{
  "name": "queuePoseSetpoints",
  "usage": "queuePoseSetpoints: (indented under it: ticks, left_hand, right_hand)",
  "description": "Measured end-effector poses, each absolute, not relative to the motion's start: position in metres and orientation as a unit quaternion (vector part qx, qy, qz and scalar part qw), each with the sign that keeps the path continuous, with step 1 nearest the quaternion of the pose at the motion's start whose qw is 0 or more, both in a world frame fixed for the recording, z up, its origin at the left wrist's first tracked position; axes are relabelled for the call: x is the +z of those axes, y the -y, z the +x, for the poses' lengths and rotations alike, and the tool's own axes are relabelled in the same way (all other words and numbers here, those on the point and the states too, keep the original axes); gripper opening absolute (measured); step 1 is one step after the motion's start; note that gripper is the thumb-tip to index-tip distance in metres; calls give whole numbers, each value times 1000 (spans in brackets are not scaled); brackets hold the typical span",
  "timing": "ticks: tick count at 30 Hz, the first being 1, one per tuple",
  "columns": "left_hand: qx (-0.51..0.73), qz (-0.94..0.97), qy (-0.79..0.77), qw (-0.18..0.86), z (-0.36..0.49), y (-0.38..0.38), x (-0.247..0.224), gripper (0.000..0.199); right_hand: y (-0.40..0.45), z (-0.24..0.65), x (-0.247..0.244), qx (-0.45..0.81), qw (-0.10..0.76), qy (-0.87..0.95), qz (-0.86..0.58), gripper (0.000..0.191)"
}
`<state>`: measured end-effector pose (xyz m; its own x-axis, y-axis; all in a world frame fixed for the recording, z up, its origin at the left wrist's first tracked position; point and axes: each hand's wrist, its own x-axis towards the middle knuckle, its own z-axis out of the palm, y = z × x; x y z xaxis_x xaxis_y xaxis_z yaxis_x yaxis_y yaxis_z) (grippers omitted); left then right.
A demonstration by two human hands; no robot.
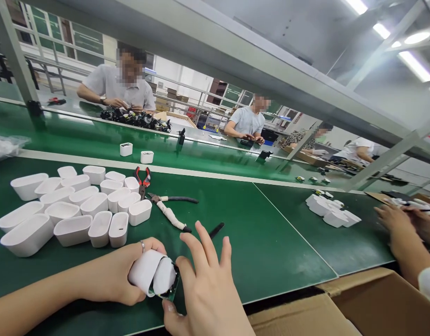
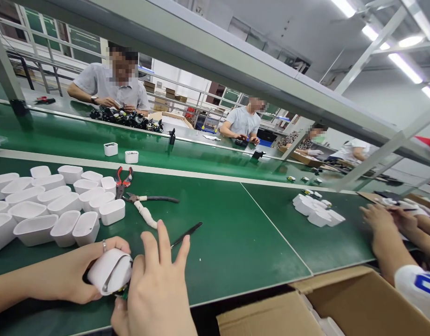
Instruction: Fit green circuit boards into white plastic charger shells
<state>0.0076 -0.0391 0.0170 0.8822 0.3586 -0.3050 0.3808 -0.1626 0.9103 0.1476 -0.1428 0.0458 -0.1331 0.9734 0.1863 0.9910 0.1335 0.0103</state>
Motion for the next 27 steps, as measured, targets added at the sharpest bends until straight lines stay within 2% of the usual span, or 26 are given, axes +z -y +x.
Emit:
queuePoseSetpoints:
  ticks: [27]
  left_hand:
    - [-13, 767, -241, 595, 6, 40, 20, 44]
  right_hand:
    - [133, 134, 60, -32, 14, 766, -642, 34]
